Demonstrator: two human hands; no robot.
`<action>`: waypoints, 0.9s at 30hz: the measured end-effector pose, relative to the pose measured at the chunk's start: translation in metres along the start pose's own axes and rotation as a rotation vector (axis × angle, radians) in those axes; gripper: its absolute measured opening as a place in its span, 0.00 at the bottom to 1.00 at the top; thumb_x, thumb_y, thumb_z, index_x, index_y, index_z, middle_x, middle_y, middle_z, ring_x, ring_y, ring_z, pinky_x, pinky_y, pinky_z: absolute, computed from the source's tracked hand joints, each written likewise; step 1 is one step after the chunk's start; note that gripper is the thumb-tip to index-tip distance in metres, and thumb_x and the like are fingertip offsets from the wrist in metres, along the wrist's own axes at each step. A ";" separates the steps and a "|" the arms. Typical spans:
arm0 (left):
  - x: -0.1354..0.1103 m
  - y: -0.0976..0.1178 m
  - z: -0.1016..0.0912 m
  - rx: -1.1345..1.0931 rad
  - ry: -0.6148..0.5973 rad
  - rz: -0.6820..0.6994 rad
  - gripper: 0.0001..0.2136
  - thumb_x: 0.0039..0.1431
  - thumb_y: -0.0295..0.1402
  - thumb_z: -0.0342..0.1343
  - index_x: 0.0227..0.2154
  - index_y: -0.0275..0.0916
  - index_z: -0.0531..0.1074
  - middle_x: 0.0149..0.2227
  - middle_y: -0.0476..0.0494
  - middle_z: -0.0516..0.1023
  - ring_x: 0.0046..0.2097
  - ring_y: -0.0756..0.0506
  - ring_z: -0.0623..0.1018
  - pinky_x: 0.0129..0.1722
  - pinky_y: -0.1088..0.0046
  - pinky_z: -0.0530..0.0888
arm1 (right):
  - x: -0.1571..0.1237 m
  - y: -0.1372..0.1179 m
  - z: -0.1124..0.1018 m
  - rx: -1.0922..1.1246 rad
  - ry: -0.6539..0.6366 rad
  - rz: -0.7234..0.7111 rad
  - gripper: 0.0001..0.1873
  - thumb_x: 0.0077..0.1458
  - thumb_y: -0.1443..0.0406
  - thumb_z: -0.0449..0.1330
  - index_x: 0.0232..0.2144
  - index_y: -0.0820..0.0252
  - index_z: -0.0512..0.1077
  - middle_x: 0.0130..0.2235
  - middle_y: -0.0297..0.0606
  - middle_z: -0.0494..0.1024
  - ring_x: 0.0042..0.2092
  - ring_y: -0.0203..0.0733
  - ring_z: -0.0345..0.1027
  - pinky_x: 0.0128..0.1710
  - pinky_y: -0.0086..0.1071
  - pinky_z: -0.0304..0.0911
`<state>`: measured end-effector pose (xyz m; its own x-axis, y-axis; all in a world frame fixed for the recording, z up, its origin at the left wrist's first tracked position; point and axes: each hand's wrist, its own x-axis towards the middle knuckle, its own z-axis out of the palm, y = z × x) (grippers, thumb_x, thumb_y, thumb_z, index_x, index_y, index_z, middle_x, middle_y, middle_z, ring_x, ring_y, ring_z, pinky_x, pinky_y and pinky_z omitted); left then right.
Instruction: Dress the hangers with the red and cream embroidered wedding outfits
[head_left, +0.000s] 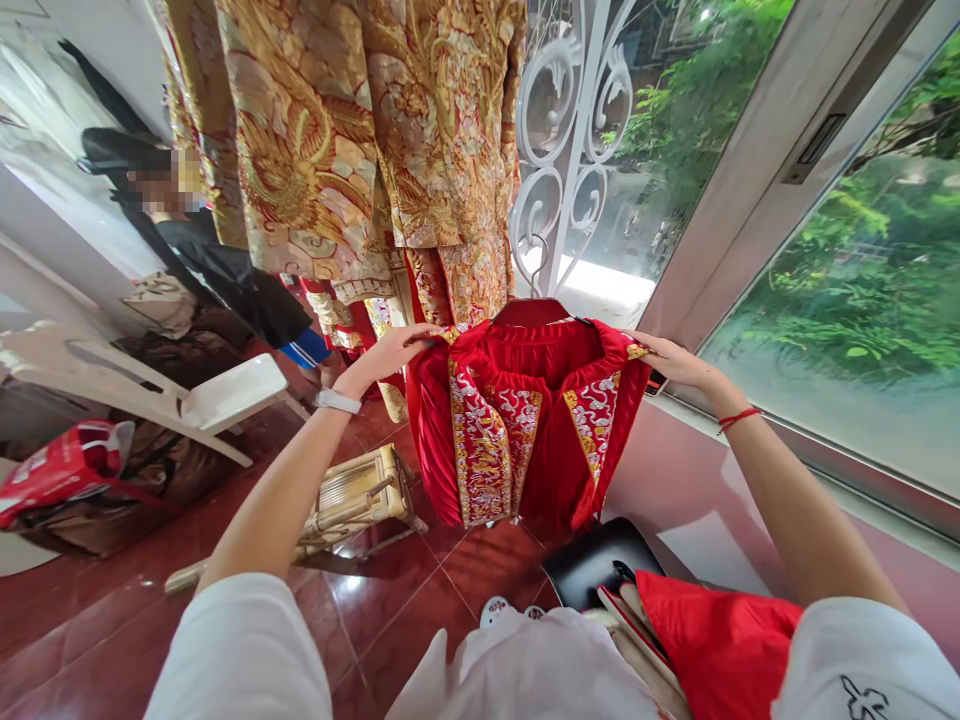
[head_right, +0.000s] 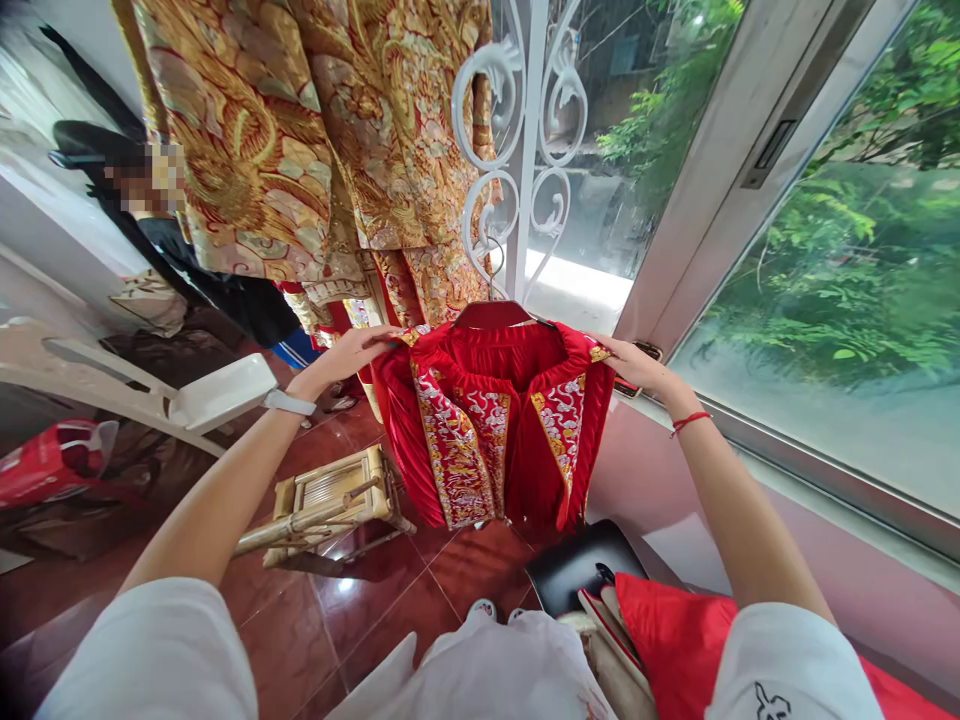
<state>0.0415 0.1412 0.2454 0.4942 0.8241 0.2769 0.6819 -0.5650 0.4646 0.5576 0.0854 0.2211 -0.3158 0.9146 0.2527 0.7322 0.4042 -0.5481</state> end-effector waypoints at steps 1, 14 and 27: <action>0.001 0.004 0.000 0.053 0.049 -0.011 0.22 0.65 0.38 0.46 0.57 0.35 0.73 0.55 0.36 0.79 0.56 0.38 0.77 0.61 0.60 0.69 | 0.002 0.000 0.001 0.032 0.025 0.000 0.21 0.60 0.61 0.51 0.52 0.53 0.75 0.51 0.39 0.81 0.53 0.53 0.75 0.53 0.45 0.72; -0.035 0.015 0.027 0.336 0.366 -0.168 0.23 0.71 0.31 0.35 0.56 0.40 0.73 0.52 0.32 0.77 0.51 0.36 0.77 0.47 0.58 0.73 | 0.012 -0.006 0.024 -0.203 0.508 0.106 0.25 0.53 0.70 0.47 0.46 0.59 0.79 0.42 0.45 0.84 0.44 0.54 0.78 0.46 0.43 0.71; -0.066 0.028 0.116 0.119 0.592 -0.341 0.20 0.69 0.34 0.43 0.61 0.37 0.64 0.59 0.30 0.65 0.64 0.36 0.65 0.66 0.56 0.61 | 0.005 0.018 0.046 -0.190 0.319 -0.072 0.37 0.52 0.71 0.52 0.66 0.58 0.61 0.60 0.49 0.72 0.61 0.57 0.67 0.62 0.55 0.63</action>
<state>0.0910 0.0662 0.1425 -0.1121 0.8210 0.5598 0.8180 -0.2436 0.5211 0.5416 0.0978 0.1756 -0.1887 0.8218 0.5377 0.8231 0.4310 -0.3699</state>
